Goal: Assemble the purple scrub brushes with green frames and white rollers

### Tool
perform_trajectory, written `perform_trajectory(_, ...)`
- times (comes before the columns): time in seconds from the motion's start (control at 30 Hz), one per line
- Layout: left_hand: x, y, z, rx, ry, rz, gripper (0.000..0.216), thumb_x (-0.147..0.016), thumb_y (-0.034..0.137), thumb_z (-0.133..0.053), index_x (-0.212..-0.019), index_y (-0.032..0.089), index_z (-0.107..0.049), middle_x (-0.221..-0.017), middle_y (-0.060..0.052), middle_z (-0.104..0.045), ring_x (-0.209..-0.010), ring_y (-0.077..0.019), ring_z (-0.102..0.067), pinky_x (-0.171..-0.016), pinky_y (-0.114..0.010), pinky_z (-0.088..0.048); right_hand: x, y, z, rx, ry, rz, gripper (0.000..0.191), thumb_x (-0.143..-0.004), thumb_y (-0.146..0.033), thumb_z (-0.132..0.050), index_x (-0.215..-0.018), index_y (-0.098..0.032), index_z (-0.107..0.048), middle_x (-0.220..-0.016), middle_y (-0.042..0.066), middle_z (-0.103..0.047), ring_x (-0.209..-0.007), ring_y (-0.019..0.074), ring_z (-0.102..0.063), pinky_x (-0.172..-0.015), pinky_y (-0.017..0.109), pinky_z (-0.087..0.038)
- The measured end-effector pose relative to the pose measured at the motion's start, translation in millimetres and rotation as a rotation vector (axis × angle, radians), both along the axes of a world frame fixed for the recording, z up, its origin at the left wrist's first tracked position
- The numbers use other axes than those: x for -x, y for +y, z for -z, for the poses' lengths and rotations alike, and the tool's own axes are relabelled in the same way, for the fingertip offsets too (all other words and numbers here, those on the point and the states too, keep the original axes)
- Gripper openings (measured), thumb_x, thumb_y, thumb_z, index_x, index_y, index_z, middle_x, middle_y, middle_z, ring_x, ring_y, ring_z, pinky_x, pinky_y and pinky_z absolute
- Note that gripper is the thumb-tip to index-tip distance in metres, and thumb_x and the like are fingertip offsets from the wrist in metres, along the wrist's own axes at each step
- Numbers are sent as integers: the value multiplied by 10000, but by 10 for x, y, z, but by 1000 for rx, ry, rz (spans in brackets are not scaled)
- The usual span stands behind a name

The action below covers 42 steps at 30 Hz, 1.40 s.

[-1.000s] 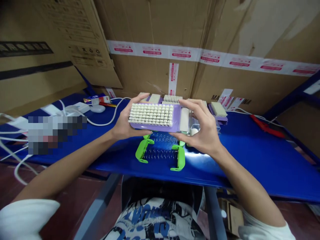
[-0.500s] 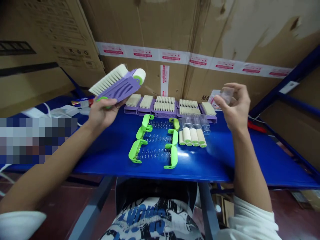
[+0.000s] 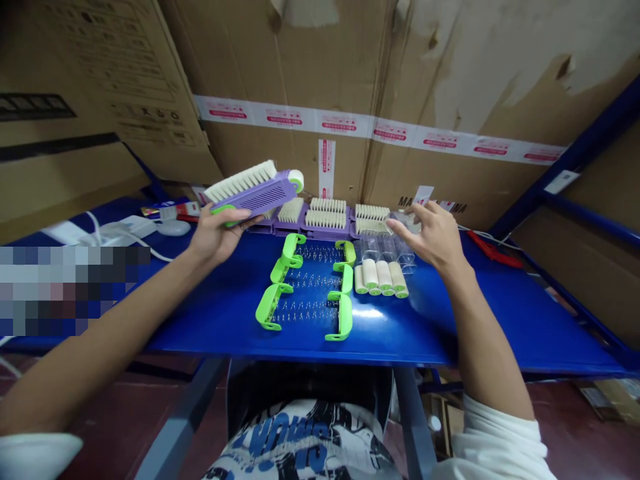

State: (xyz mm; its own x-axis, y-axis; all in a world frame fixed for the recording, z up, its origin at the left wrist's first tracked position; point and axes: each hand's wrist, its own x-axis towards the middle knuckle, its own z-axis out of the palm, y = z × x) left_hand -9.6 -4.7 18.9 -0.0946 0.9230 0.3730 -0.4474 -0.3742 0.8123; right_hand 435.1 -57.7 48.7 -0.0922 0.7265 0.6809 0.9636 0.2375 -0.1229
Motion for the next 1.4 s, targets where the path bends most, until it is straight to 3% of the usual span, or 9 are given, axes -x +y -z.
perform_trajectory(0.13, -4, 10, 33, 4, 14, 17, 607, -525, 187, -1029, -1080, 233, -787, -959, -11, -876, -974, -232, -869, -831, -282, -770, 223, -58, 37, 67, -212, 185, 979, -1082, -1011, -363, -1174, -178, -869, -1152, 188, -774, -994, 347, -742, -812, 404, -471)
perform_trajectory(0.37, -5, 52, 90, -36, 68, 37, 806, -493, 178, -1054, -1248, 239, -778, -1130, -49, -904, -1011, -274, -880, -877, -351, -790, 532, -159, -1, 276, -382, 413, 975, -1161, -930, -229, -1344, -157, -794, -1238, 237, -795, -1053, 400, -794, -729, 381, -275)
perform_trajectory(0.7, -27, 56, 133, -66, 129, 54, 777, -492, 187, -1074, -1212, 230, -785, -1162, -52, -898, -1067, -256, -857, -960, -338, -746, 492, -228, -28, 336, -348, 409, 966, -1155, -917, -214, -1596, -227, -725, -1366, 259, -761, -1190, 460, -773, -833, 431, -488)
perform_trajectory(0.8, -39, 14, 122, -86, 173, 69, 736, -496, 202, -1092, -1175, 206, -806, -1178, -67, -897, -1093, -261, -856, -1055, -368, -736, 476, -233, -23, 61, -143, 239, 936, -1152, -894, -259, -1520, -205, -774, -1334, 254, -735, -1177, 440, -754, -862, 502, -568)
perform_trajectory(0.9, -70, -101, 117, -119, 243, 102, 711, -517, 216, -1122, -1170, 194, -840, -1212, -84, -895, -1099, -261, -850, -1061, -367, -735, 647, -261, 58, -110, 77, -233, 783, -1111, -865, -522, -1583, -273, -719, -1369, 188, -713, -1115, 352, -756, -937, 539, -662)
perform_trajectory(1.03, -142, -291, 166, -221, 414, 192, 762, -545, 263, -1156, -1244, 215, -856, -1229, -100, -895, -1099, -305, -854, -1007, -423, -760, 1073, -353, 266, 0, 176, -671, 1122, -1005, -808, -799, -1912, -382, -293, -1762, 185, -577, -1495, 401, -695, -1084, 612, -717)
perform_trajectory(1.17, -216, -345, 289, -370, 577, 208, 891, -574, 318, -1176, -1394, 230, -838, -1305, -124, -891, -1213, -355, -861, -1123, -502, -745, 1295, -438, 402, -30, 99, -689, 1032, -1043, -643, -843, -1895, -350, -340, -1731, 178, -680, -1523, 413, -727, -1206, 683, -662)
perform_trajectory(1.3, -235, -272, 419, -419, 555, 118, 1094, -668, 403, -1166, -1660, 231, -737, -1708, -205, -728, -1583, -430, -723, -1367, -586, -608, 1310, -488, 419, -177, 120, -600, 822, -1044, -613, -841, -1744, -310, -535, -1527, 172, -793, -1318, 393, -819, -1063, 648, -716)
perform_trajectory(1.4, -201, -238, 456, -442, 580, 119, 1143, -734, 382, -1141, -1759, 227, -659, -1778, -225, -663, -1651, -430, -674, -1407, -590, -570, 1329, -526, 417, -228, 98, -545, 745, -1036, -537, -843, -1689, -291, -585, -1416, 169, -807, -1215, 371, -833, -970, 605, -731)
